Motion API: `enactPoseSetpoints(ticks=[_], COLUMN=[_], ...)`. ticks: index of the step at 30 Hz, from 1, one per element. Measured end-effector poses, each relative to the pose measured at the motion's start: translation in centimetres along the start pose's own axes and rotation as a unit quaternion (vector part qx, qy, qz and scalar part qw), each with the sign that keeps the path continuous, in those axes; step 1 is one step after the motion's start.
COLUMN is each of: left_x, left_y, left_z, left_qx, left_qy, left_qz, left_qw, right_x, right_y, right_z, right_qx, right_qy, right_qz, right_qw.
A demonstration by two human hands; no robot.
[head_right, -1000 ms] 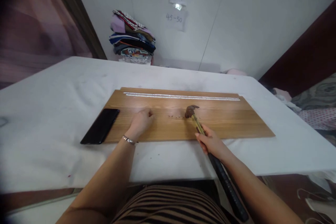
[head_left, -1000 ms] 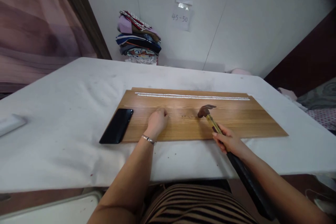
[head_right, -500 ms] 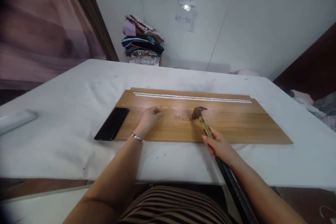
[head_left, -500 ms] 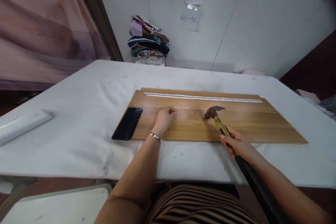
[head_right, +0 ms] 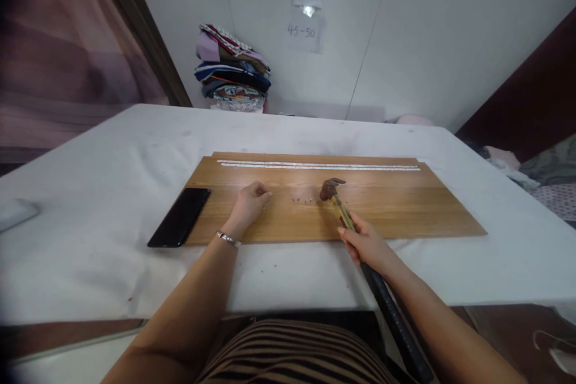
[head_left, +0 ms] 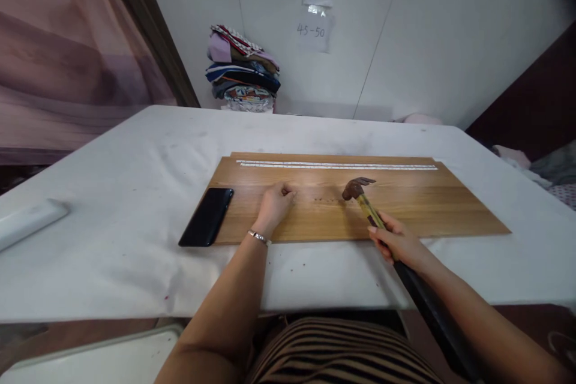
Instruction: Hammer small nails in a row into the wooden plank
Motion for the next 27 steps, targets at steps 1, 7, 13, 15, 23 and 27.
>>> enactPoseSetpoints(ticks=[1,7,13,15,23,27], left_x=[0.1,0.6,1.0,1.0,1.1,1.3], left_y=[-0.1,-1.0,-1.6,-1.7,-1.6,-1.8], left_z=[0.0,-0.5,-1.0,-1.0,-1.0,-1.2], left_qx=[0.007,0.025,0.038,0.044,0.075,0.067], left_qy=[0.002,0.038,0.080,0.080,0.076,0.070], left_qz=[0.002,0.014,0.039,0.050,0.046,0.046], left_qw=[1.000,0.999,0.995,0.995,0.993,0.994], right_x=[0.0,0.1,0.1,0.2,0.4,0.3], right_y=[0.0,0.1,0.8,0.9,0.8,0.7], right_z=[0.1,0.2,0.0,0.0,-0.1,-0.2], right_qx=[-0.001,-0.004,-0.003,-0.005,0.011,0.009], right_qy=[0.001,0.014,-0.002,-0.003,0.001,-0.001], right_qz=[0.003,0.016,0.026,0.022,0.008,0.018], right_qw=[1.000,1.000,1.000,1.000,1.000,1.000])
Point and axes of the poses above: each hand's wrist, its own z-axis towards the middle knuckle, its own x-axis out of the palm, y = z × x, the point moved 2 cm from there along z, towards the middle knuckle, and after that the axes turned 11 degrees about y, right-handed, at the moved point
